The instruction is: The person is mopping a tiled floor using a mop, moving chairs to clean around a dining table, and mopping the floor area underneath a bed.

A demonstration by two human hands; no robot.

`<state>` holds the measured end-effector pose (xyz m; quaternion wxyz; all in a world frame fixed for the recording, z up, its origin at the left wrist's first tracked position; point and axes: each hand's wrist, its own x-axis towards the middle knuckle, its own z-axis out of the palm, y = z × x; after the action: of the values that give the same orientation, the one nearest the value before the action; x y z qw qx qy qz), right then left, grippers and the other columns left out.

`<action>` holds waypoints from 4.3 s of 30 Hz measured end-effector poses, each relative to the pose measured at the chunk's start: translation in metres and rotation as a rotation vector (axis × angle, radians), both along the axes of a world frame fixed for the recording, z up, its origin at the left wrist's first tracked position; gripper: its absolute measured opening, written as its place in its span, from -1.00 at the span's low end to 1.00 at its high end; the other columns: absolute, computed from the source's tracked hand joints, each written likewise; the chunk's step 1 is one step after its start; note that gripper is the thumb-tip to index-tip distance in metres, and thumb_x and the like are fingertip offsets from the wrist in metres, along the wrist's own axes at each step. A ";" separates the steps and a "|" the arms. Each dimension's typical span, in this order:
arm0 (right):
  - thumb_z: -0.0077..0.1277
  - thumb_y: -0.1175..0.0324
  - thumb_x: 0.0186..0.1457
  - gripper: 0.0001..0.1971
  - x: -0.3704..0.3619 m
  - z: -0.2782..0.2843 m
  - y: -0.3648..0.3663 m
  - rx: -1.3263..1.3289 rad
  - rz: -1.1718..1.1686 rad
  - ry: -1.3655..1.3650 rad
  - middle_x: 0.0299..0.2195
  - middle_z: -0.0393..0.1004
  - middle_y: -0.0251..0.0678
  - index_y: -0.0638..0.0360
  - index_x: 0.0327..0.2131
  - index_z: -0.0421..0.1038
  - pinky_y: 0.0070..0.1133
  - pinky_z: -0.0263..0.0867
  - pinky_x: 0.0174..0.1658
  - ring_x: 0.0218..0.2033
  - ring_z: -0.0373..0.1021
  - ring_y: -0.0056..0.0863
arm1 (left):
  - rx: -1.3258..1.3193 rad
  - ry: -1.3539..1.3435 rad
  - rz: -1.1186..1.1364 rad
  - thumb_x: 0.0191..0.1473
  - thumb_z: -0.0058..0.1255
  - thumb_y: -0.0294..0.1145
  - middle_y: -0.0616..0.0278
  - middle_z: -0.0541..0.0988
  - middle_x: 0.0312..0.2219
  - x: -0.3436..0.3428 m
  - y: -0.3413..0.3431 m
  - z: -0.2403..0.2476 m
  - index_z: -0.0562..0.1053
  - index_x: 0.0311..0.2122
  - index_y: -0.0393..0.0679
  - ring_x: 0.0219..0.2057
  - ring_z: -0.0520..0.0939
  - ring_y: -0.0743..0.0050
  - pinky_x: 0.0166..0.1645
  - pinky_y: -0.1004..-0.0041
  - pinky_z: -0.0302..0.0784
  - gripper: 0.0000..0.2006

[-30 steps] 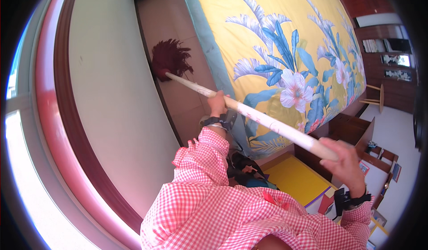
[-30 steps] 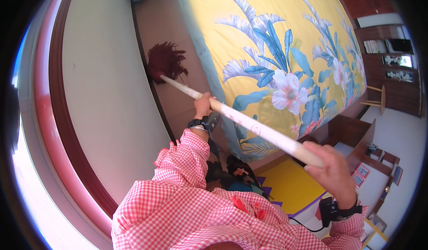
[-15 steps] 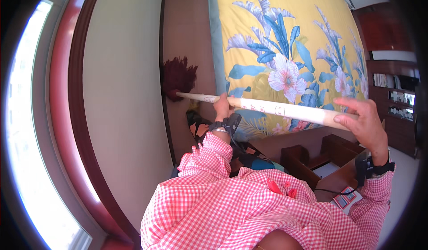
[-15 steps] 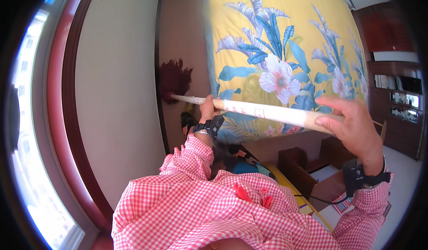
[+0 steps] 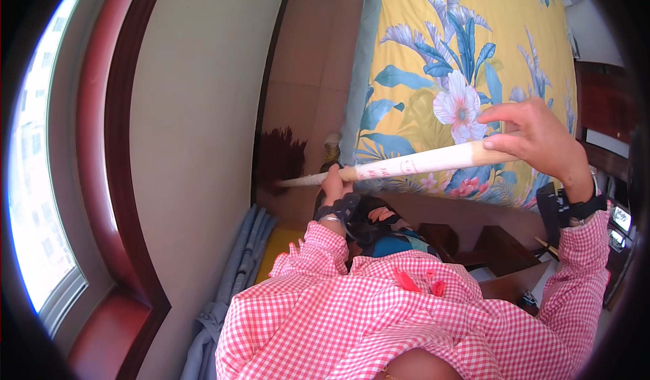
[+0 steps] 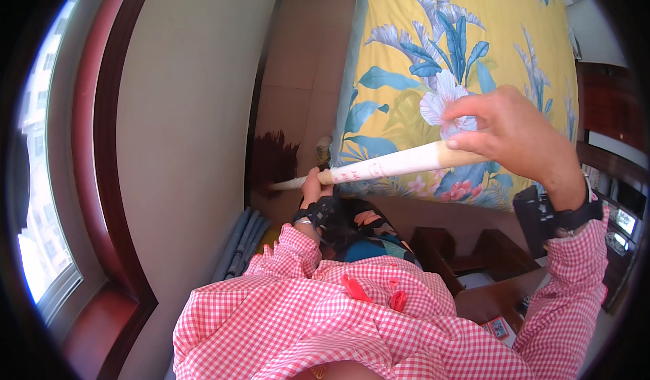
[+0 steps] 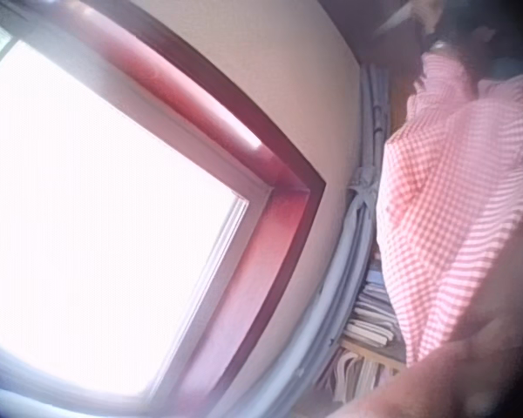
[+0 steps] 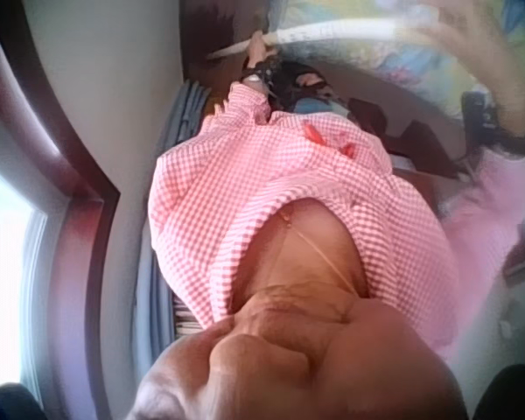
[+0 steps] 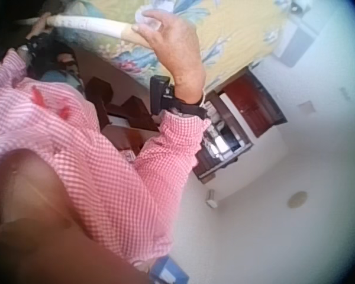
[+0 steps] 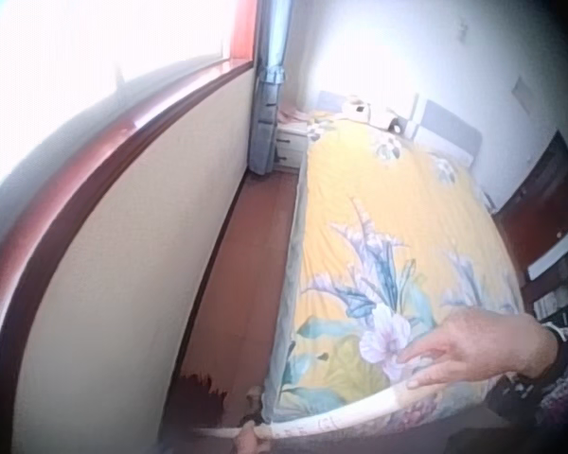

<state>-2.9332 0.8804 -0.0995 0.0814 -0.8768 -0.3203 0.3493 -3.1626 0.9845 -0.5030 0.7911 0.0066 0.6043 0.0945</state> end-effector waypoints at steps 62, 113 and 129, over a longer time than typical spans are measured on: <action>-0.07 0.50 -0.09 -0.92 -0.038 0.095 -0.077 0.238 0.292 -0.398 -0.62 0.25 -0.27 0.31 -0.57 0.33 -0.64 0.07 -0.50 -0.59 0.21 -0.51 | 0.055 -0.229 0.135 -0.07 -0.08 -0.40 0.14 0.39 -0.49 0.093 -0.080 0.069 0.22 -0.26 -0.26 -0.57 0.51 0.22 -0.57 0.30 0.49 -0.73; 0.04 0.52 -0.17 -0.91 -0.110 0.136 -0.017 0.060 0.323 -0.785 -0.67 0.18 -0.26 0.33 -0.60 0.35 -0.59 -0.02 -0.63 -0.67 0.14 -0.49 | -0.153 -0.396 0.298 -0.09 -0.16 -0.54 0.14 0.35 -0.59 0.103 -0.068 0.069 0.15 -0.29 -0.23 -0.57 0.44 0.27 -0.47 0.27 0.43 -0.78; -0.04 0.41 -0.04 -0.84 -0.023 0.126 0.017 -0.006 -0.136 -0.314 -0.61 0.23 -0.43 0.24 -0.58 0.25 -0.75 0.08 -0.50 -0.57 0.16 -0.71 | -0.084 -0.242 0.143 -0.12 -0.02 -0.44 0.05 0.33 -0.33 0.099 -0.044 0.069 0.14 -0.19 -0.36 -0.42 0.50 0.19 -0.50 0.24 0.51 -0.60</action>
<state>-2.9566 0.8976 0.0262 0.0510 -0.9406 -0.2677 0.2025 -3.0637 0.9401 -0.4336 0.8490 -0.0807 0.5070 0.1252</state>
